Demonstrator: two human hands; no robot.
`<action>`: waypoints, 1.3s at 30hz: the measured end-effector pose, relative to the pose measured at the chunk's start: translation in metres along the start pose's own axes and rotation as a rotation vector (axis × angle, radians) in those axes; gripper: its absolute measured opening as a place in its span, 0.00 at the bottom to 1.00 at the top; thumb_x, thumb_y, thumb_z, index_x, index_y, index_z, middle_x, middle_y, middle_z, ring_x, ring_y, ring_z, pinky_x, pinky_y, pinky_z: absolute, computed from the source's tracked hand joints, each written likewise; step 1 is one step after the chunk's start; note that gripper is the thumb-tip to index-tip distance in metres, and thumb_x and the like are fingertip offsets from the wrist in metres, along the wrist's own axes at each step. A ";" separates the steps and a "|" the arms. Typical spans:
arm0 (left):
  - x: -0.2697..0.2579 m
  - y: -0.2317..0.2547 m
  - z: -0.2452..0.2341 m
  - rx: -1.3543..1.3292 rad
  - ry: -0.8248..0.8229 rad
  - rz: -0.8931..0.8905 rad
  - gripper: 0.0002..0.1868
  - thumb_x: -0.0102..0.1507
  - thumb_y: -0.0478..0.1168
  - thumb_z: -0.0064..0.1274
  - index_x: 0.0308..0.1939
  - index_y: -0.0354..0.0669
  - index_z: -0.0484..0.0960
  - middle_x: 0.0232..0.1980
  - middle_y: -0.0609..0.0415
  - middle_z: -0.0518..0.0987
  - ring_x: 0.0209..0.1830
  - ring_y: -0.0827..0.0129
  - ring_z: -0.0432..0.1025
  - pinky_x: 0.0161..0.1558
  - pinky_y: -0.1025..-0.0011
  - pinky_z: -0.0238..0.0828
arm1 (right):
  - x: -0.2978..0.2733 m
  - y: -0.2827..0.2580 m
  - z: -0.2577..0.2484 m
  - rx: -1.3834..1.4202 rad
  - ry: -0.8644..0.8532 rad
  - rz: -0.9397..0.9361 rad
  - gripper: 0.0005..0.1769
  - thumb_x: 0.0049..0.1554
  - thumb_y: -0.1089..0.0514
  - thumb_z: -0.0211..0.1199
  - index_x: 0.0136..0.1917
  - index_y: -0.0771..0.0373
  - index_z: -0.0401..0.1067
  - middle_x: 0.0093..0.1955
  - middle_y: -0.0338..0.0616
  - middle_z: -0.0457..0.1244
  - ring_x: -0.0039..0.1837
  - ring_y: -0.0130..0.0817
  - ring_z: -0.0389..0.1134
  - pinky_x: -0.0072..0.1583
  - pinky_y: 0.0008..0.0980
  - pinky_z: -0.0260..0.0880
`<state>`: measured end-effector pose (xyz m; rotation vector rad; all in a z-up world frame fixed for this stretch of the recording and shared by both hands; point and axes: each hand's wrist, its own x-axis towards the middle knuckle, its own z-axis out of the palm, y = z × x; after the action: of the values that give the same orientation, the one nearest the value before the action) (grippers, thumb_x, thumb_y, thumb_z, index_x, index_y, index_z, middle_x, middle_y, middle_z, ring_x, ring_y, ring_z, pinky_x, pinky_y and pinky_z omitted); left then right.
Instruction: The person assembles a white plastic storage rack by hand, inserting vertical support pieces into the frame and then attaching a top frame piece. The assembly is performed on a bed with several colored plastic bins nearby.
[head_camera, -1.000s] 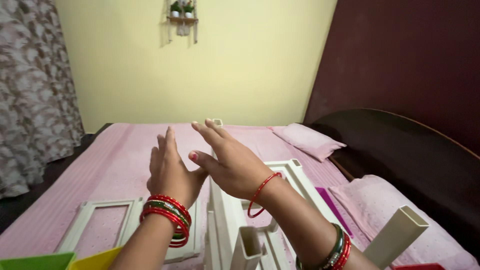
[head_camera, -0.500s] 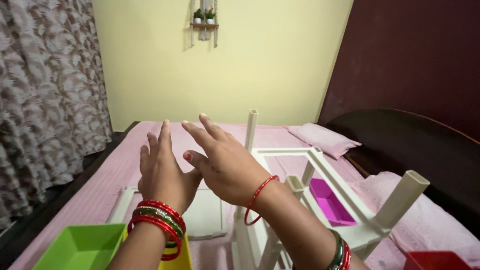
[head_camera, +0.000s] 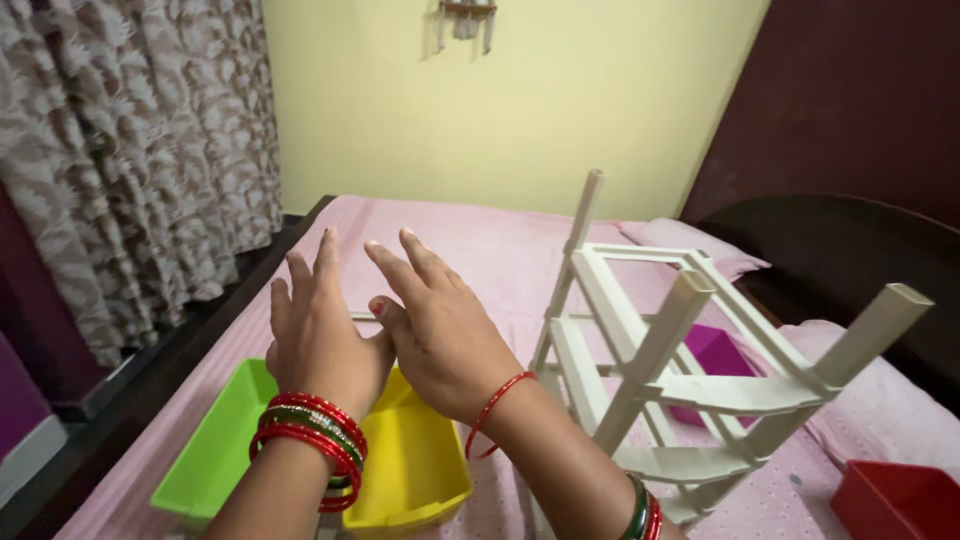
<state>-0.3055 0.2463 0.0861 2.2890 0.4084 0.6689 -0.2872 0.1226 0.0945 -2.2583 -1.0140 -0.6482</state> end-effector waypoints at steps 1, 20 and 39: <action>0.000 -0.006 -0.002 0.006 0.006 -0.006 0.57 0.52 0.46 0.67 0.80 0.66 0.49 0.81 0.46 0.48 0.80 0.46 0.44 0.63 0.34 0.58 | 0.000 -0.003 0.006 0.014 -0.001 -0.004 0.28 0.65 0.55 0.53 0.77 0.61 0.59 0.80 0.69 0.49 0.78 0.64 0.52 0.74 0.50 0.53; 0.029 -0.130 -0.009 0.187 0.105 -0.098 0.53 0.52 0.49 0.68 0.77 0.62 0.53 0.80 0.45 0.51 0.77 0.38 0.47 0.60 0.33 0.60 | 0.021 -0.012 0.138 0.100 -0.047 -0.052 0.29 0.64 0.56 0.54 0.77 0.60 0.59 0.80 0.68 0.49 0.79 0.65 0.51 0.75 0.54 0.51; 0.063 -0.231 -0.020 0.250 -0.120 -0.054 0.59 0.49 0.49 0.71 0.79 0.64 0.52 0.84 0.46 0.46 0.80 0.43 0.42 0.62 0.33 0.55 | 0.019 -0.063 0.239 0.024 0.008 0.208 0.29 0.64 0.59 0.54 0.77 0.60 0.59 0.81 0.65 0.49 0.78 0.65 0.51 0.73 0.52 0.53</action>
<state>-0.2881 0.4483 -0.0430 2.5288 0.5194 0.4725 -0.2793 0.3263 -0.0459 -2.2992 -0.7649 -0.5522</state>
